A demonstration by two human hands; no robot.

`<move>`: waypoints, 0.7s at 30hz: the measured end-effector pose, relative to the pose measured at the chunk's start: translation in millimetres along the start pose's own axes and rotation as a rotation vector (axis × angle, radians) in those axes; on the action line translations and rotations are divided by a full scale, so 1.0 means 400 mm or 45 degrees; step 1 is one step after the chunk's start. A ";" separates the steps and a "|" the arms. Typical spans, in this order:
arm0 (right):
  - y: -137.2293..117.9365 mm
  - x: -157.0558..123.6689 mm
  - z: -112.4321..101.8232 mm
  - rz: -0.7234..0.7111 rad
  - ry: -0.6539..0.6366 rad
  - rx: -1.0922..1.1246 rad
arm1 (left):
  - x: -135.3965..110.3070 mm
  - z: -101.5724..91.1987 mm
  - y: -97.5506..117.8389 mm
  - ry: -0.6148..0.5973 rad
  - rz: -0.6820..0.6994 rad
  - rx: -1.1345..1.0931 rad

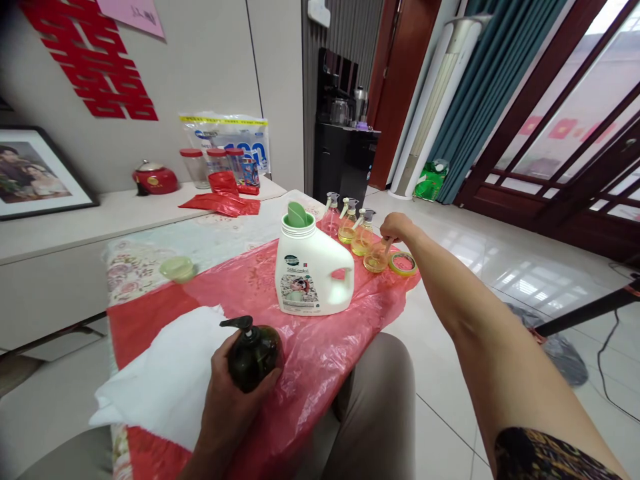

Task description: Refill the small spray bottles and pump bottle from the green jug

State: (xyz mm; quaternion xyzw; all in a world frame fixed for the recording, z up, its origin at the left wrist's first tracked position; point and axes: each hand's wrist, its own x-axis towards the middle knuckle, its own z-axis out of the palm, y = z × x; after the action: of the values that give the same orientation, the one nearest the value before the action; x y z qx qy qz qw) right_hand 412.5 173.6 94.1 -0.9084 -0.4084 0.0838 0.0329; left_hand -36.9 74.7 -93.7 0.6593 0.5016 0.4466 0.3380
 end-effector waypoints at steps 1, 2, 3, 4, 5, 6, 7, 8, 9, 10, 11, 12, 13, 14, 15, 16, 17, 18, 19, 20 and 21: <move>-0.001 0.005 -0.001 0.045 -0.034 0.012 | 0.000 0.000 -0.001 -0.005 -0.009 -0.004; -0.003 0.010 -0.003 0.101 -0.081 0.025 | 0.000 0.000 -0.002 -0.014 -0.016 -0.009; -0.005 0.013 -0.006 0.154 -0.127 0.042 | 0.000 0.000 -0.003 -0.023 -0.026 -0.013; -0.009 0.014 -0.009 0.191 -0.154 0.070 | 0.000 0.000 -0.003 -0.032 -0.036 -0.014; -0.013 0.014 -0.013 0.220 -0.175 0.104 | 0.000 0.000 -0.004 -0.039 -0.046 -0.014; -0.018 0.010 -0.016 0.242 -0.191 0.144 | 0.000 0.000 -0.004 -0.043 -0.056 -0.012; -0.023 0.005 -0.019 0.257 -0.202 0.190 | 0.000 0.001 -0.004 -0.046 -0.064 -0.009; -0.028 -0.004 -0.020 0.266 -0.209 0.241 | -0.001 0.001 -0.004 -0.045 -0.070 -0.006; -0.033 -0.014 -0.020 0.270 -0.208 0.294 | -0.001 0.001 -0.004 -0.047 -0.073 -0.002; -0.038 -0.026 -0.020 0.268 -0.203 0.346 | -0.001 0.002 -0.004 -0.046 -0.071 0.003; -0.042 -0.039 -0.019 0.264 -0.193 0.393 | -0.001 0.002 -0.005 -0.046 -0.066 0.010; -0.045 -0.052 -0.018 0.257 -0.179 0.431 | -0.001 0.002 -0.006 -0.045 -0.058 0.016; -0.048 -0.064 -0.019 0.247 -0.160 0.459 | -0.001 0.002 -0.007 -0.045 -0.047 0.020; -0.049 -0.075 -0.023 0.236 -0.134 0.473 | -0.001 0.002 -0.008 -0.044 -0.034 0.021; -0.050 -0.086 -0.030 0.223 -0.097 0.475 | -0.001 0.001 -0.010 -0.044 -0.020 0.020; -0.050 -0.098 -0.041 0.206 -0.045 0.465 | -0.001 0.001 -0.012 -0.044 -0.005 0.016; -0.050 -0.112 -0.055 0.180 0.026 0.447 | -0.001 0.001 -0.013 -0.045 0.015 0.012; -0.050 -0.130 -0.072 0.142 0.119 0.427 | -0.001 0.001 -0.015 -0.044 0.038 0.006; -0.051 -0.154 -0.088 0.095 0.228 0.409 | 0.000 0.002 -0.016 -0.045 0.062 0.000; -0.054 -0.187 -0.102 0.037 0.344 0.396 | -0.001 0.004 -0.017 -0.040 0.082 -0.007; -0.059 -0.227 -0.111 -0.043 0.462 0.402 | -0.001 0.006 -0.017 -0.032 0.096 -0.015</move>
State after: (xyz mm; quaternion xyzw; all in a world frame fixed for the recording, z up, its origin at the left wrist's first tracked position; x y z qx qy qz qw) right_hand 343.9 121.6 152.1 -0.8852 -0.3928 -0.0186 0.2486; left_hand -37.2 76.2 -100.7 0.6813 0.4694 0.4537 0.3311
